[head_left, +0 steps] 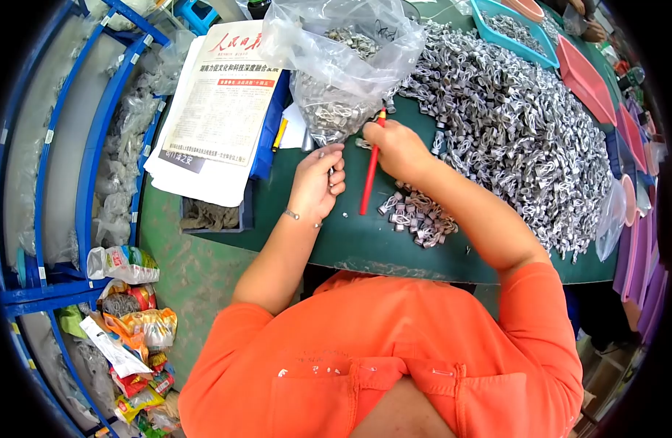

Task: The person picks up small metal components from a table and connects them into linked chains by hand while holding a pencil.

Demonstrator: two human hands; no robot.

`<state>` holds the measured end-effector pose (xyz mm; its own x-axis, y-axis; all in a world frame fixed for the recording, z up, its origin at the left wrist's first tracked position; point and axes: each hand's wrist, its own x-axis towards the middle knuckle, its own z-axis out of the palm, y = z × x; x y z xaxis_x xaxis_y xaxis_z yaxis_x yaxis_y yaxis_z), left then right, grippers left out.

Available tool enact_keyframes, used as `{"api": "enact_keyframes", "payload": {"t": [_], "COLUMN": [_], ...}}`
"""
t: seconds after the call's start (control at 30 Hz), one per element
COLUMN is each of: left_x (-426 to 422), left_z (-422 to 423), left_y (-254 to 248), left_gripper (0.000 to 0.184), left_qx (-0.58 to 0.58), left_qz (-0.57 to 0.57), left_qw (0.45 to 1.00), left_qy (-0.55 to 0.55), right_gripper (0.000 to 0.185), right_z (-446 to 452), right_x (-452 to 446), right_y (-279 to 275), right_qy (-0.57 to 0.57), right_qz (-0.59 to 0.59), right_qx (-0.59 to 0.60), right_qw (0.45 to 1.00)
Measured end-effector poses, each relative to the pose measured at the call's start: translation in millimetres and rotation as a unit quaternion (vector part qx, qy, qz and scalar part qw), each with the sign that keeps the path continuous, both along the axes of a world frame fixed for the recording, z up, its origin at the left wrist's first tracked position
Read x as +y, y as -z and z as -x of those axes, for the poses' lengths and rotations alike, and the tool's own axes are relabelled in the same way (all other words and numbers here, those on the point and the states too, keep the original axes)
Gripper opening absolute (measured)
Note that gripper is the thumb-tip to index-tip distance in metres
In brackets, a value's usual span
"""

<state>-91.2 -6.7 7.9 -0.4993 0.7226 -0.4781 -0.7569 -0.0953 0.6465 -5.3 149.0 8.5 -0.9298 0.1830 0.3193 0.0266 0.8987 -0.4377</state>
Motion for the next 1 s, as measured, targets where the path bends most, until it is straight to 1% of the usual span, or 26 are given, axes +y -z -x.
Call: {"api": "enact_keyframes", "payload": {"t": [0.07,0.1,0.17,0.2,0.23,0.27,0.3,0.33,0.4,0.43,0.47,0.5,0.53,0.57,0.6,0.63,0.67,0.7,0.8,0.87,0.93,0.97,1.0], "left_x": [-4.9,-7.0,-8.1,-8.9,-10.1,-10.8,-11.3,-11.5,-11.3,-10.9,-10.2,-9.8,-9.9,-9.0,-8.1,-8.2,-8.2,-8.2,-6.8,-6.0,-4.9,-4.7,-4.4], "left_z": [-8.9,-12.7,-25.6,-32.9,-38.8,-45.0,-51.4,-56.7,-62.7,-65.5,-68.0,-70.8,-73.4,-74.8,-75.6,-76.8,-78.1,-79.3,-80.4,-81.9,-84.0,-84.3,-84.2], "left_y": [0.9,3.0,-3.9,-8.4,-10.2,-11.0,-11.5,-12.9,-18.3,-20.1,-21.5,-21.9,-21.0,-19.9,-20.0,-22.5,-21.4,-20.3,-18.7,-18.5,-18.9,-19.3,-19.8], "left_gripper": [0.021,0.021,0.020,0.019,0.018,0.018,0.017,0.016,0.015,0.014,0.013,0.014,0.014,0.015,0.017,0.020,0.020,0.021,0.022,0.022,0.023,0.023,0.023], "left_qx": [0.055,0.067,0.044,0.024,-0.001,-0.006,0.020,0.045,0.053,0.095,0.138,0.158,0.151,0.249,0.345,0.380,0.379,0.391,0.412,0.422,0.432,0.433,0.466], "left_qz": [0.034,0.034,0.029,0.023,-0.009,-0.006,-0.031,-0.057,-0.074,-0.062,-0.051,-0.048,-0.046,-0.030,-0.015,-0.011,-0.011,-0.028,-0.048,-0.051,-0.051,-0.050,-0.067], "left_qw": [0.998,0.997,0.998,0.998,0.998,0.998,0.997,0.995,0.993,0.989,0.982,0.979,0.980,0.958,0.927,0.913,0.913,0.906,0.891,0.883,0.882,0.882,0.864], "left_qy": [-0.006,0.007,0.028,0.047,0.057,0.058,0.062,0.068,0.081,0.099,0.117,0.120,0.125,0.136,0.145,0.148,0.151,0.160,0.184,0.199,0.181,0.179,0.180], "right_gripper": [0.015,0.015,0.023,0.023,0.026,0.029,0.029,0.028,0.027,0.025,0.025,0.023,0.022,0.020,0.020,0.020,0.020,0.019,0.019,0.019,0.020,0.023,0.023], "right_z": [-9.1,-15.2,-31.1,-39.4,-48.2,-56.5,-66.0,-75.2,-92.3,-96.7,-103.0,-110.4,-117.4,-122.0,-125.9,-129.0,-131.9,-134.5,-138.5,-142.2,-143.0,-143.1,-143.0], "right_x": [10.5,10.5,3.0,-2.5,-8.1,-12.6,-14.5,-16.8,-20.4,-22.6,-24.0,-26.9,-30.5,-33.1,-35.5,-37.3,-38.9,-39.9,-39.4,-37.3,-36.6,-36.6,-37.3], "right_y": [-0.1,-5.2,-20.1,-27.7,-35.5,-38.8,-37.0,-33.4,-23.6,-16.2,-16.4,-18.4,-20.3,-21.6,-19.9,-18.0,-16.7,-16.7,-15.6,-12.9,-8.3,-5.6,-1.4], "right_qy": [-0.035,-0.035,-0.082,-0.082,-0.095,-0.107,-0.098,-0.080,-0.012,0.012,0.020,0.044,0.068,0.062,0.067,0.065,0.061,0.073,0.081,0.085,0.038,0.031,0.028], "right_qz": [0.094,0.095,0.251,0.255,0.240,0.224,0.215,0.223,0.377,0.409,0.410,0.522,0.626,0.609,0.610,0.636,0.662,0.644,0.644,0.651,0.690,0.692,0.692], "right_qx": [-0.017,-0.021,0.066,0.061,0.097,0.132,0.123,0.143,0.133,0.160,0.157,0.129,0.100,0.104,0.103,0.118,0.135,0.139,0.168,0.153,0.150,0.153,0.151], "right_qw": [0.995,0.995,0.962,0.961,0.961,0.960,0.964,0.961,0.917,0.898,0.898,0.842,0.770,0.784,0.783,0.760,0.735,0.748,0.742,0.739,0.707,0.705,0.705]}}
